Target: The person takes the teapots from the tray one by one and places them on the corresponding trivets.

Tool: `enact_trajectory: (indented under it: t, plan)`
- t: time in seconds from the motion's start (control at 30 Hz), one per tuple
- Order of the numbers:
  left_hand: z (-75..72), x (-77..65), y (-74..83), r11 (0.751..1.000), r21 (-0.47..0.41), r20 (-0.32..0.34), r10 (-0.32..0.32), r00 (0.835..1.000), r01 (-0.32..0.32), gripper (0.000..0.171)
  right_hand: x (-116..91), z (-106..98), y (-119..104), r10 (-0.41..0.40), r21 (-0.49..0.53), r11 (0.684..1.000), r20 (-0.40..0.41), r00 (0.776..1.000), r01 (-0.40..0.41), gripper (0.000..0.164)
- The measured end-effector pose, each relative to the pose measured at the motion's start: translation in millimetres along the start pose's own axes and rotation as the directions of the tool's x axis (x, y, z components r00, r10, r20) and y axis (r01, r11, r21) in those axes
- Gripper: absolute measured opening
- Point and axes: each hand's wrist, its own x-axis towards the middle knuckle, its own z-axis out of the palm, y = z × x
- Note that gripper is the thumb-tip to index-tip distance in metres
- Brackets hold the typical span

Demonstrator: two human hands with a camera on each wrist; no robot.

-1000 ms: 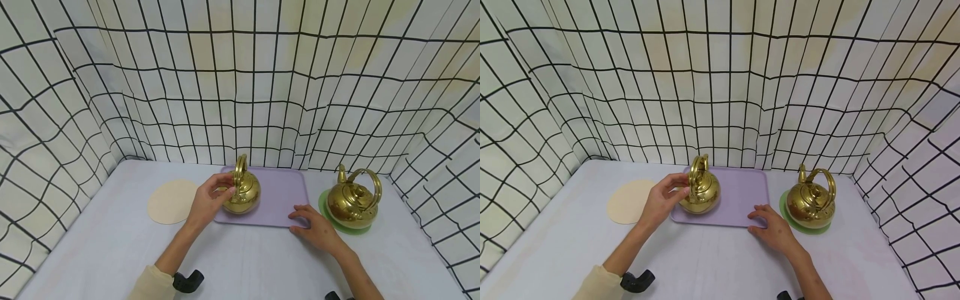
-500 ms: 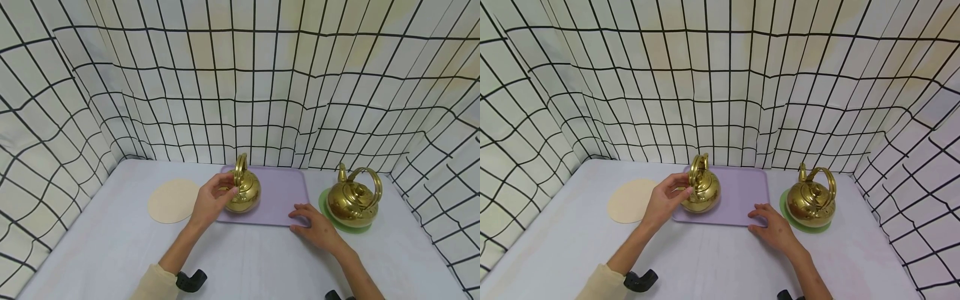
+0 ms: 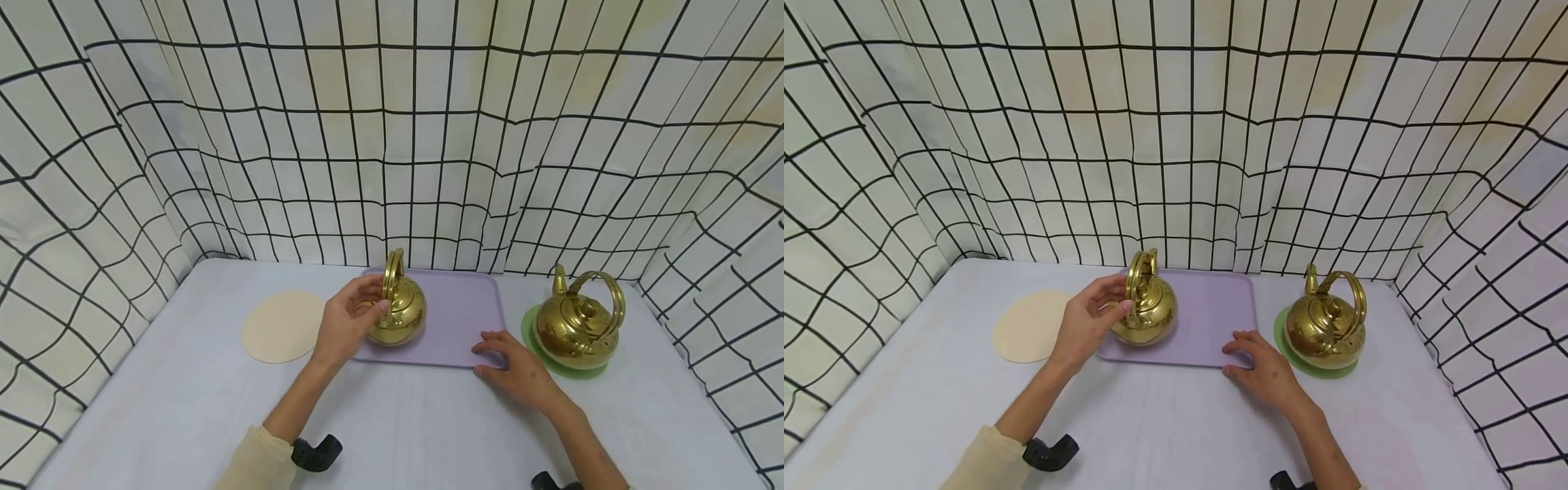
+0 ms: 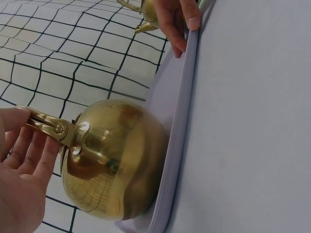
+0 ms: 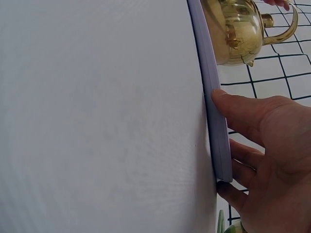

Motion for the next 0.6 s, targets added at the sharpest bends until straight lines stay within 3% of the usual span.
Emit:
enact_trajectory:
  t: [0.6]
  plan:
    - [0.7,2.7,7.5,0.994,-0.061,-0.007,-0.093,0.996,0.092,0.045,0.6,-0.7,0.0,0.013,0.006,1.000,0.011,1.000,-0.013,0.027]
